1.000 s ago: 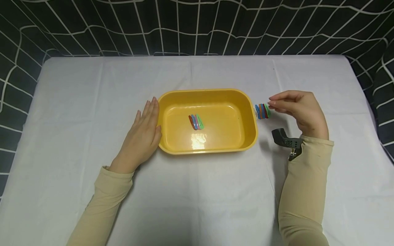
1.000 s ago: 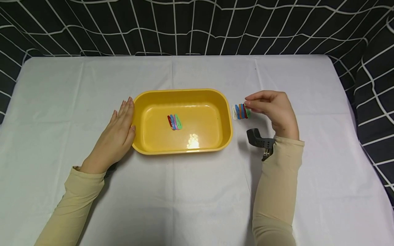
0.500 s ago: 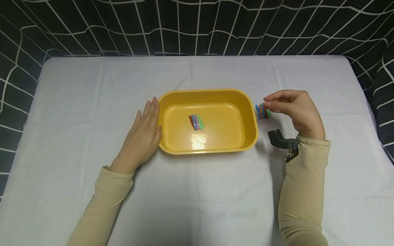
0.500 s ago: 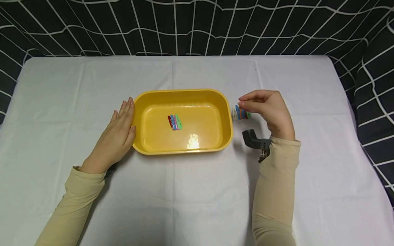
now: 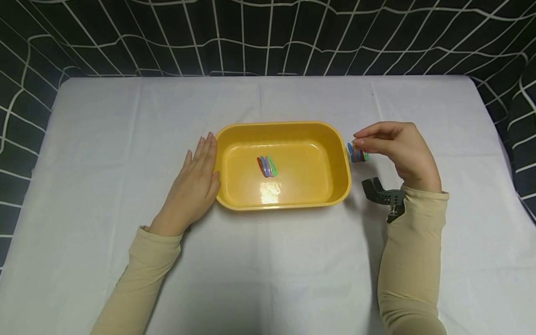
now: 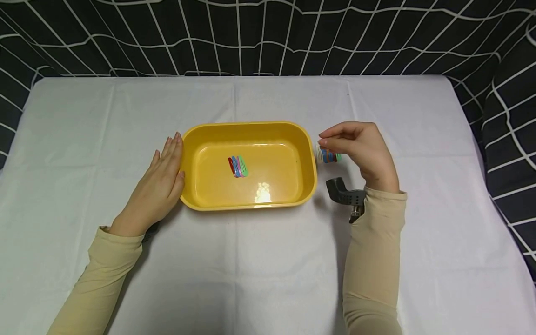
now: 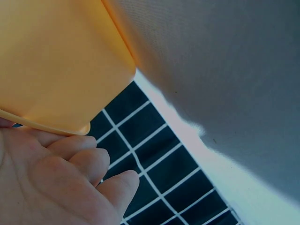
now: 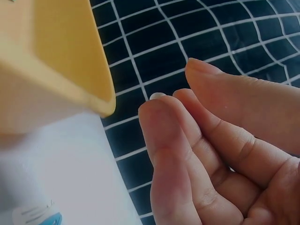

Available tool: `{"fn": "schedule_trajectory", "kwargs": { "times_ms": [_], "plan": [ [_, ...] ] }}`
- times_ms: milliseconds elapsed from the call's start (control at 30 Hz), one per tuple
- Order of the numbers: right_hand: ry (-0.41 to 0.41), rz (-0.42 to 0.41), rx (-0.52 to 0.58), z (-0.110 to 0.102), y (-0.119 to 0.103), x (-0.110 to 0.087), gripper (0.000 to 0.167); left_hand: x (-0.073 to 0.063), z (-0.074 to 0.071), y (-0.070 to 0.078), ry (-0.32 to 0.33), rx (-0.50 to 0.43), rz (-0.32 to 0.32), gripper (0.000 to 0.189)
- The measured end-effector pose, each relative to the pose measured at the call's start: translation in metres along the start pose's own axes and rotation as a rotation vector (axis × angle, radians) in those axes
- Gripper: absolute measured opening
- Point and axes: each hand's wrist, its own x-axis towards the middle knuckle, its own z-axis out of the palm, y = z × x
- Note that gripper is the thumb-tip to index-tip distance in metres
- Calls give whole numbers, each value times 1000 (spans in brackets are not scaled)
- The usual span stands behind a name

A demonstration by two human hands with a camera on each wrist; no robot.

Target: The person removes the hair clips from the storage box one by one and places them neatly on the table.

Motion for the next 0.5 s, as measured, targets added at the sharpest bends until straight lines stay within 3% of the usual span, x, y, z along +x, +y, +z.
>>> {"fn": "schedule_trajectory", "kwargs": {
  "times_ms": [500],
  "plan": [
    [-50, -32, -71, 14, -10, -3, 21, 0, 0, 0, 5, -1, 6, 59]
  ]
}}
